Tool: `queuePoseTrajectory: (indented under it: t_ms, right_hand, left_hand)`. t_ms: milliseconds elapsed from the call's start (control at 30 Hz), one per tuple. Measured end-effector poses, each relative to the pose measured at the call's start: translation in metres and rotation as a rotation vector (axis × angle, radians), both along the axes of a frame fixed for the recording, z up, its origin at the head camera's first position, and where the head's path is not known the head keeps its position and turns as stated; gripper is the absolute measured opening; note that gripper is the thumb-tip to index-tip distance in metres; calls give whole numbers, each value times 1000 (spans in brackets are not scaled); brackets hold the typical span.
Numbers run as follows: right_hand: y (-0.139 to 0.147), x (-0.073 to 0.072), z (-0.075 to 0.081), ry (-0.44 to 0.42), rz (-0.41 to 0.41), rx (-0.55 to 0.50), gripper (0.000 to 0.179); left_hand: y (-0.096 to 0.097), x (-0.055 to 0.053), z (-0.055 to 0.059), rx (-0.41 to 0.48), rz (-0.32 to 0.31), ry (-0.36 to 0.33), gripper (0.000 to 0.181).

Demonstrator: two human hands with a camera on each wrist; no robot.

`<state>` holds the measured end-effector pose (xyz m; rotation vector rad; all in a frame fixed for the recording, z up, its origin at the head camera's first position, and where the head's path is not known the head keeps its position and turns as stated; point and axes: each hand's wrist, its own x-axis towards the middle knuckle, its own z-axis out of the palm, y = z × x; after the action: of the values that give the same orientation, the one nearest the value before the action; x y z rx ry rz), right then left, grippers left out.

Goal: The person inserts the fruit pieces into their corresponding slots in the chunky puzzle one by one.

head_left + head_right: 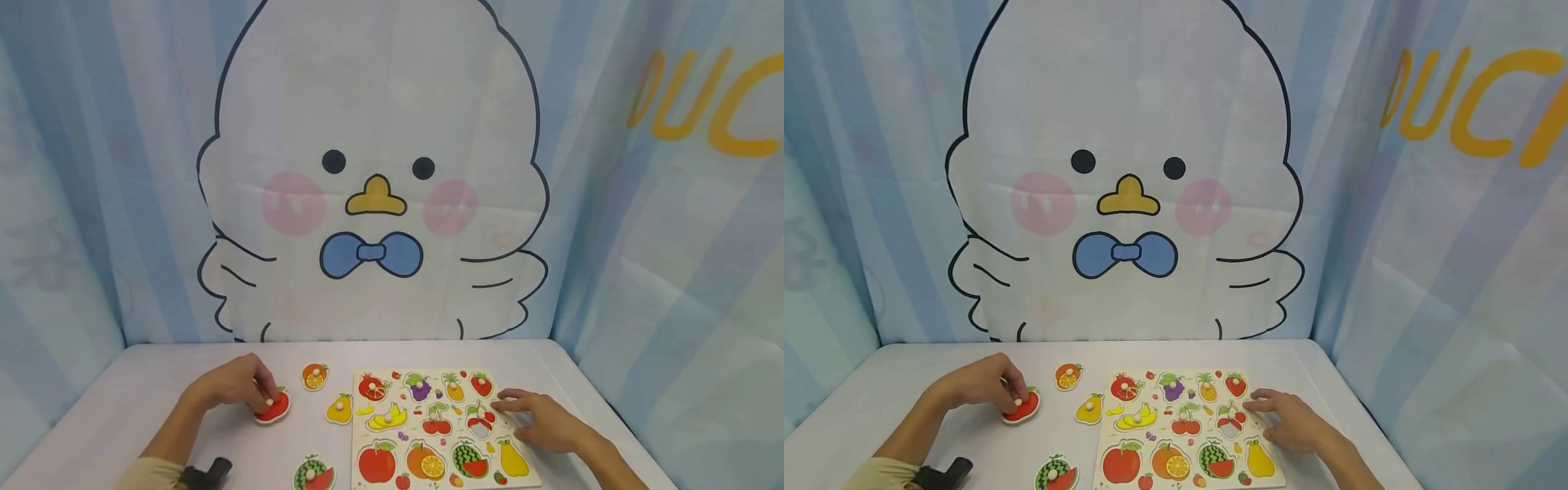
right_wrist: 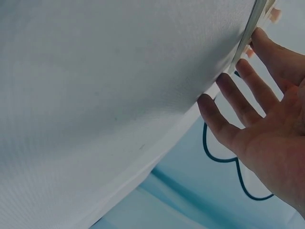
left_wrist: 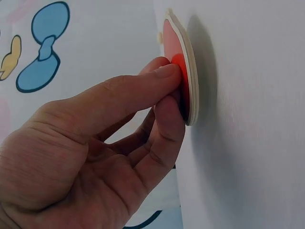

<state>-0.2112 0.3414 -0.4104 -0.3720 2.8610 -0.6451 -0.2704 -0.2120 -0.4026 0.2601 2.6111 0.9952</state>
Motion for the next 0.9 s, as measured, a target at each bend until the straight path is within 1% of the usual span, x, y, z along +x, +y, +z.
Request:
queuePoseTrajectory:
  t_ms: [300, 400, 533, 633, 900]
  right_hand:
    - [0, -2, -1, -12, -13, 2, 51]
    - [-1, -2, -1, -9, -18, 9, 51]
    - [-1, -1, -1, -6, -20, 12, 51]
    - [-1, -1, -1, -8, -20, 13, 51]
    - [-1, -1, -1, -8, -23, 3, 51]
  left_hand:
    - [20, 4, 2, 4, -30, -4, 18]
    - [29, 6, 4, 24, -68, -4, 19]
    - [43, 10, 6, 51, -145, -4, 19]
    - [53, 11, 7, 55, -186, 0, 19]
    - [72, 13, 11, 41, -230, 9, 20]
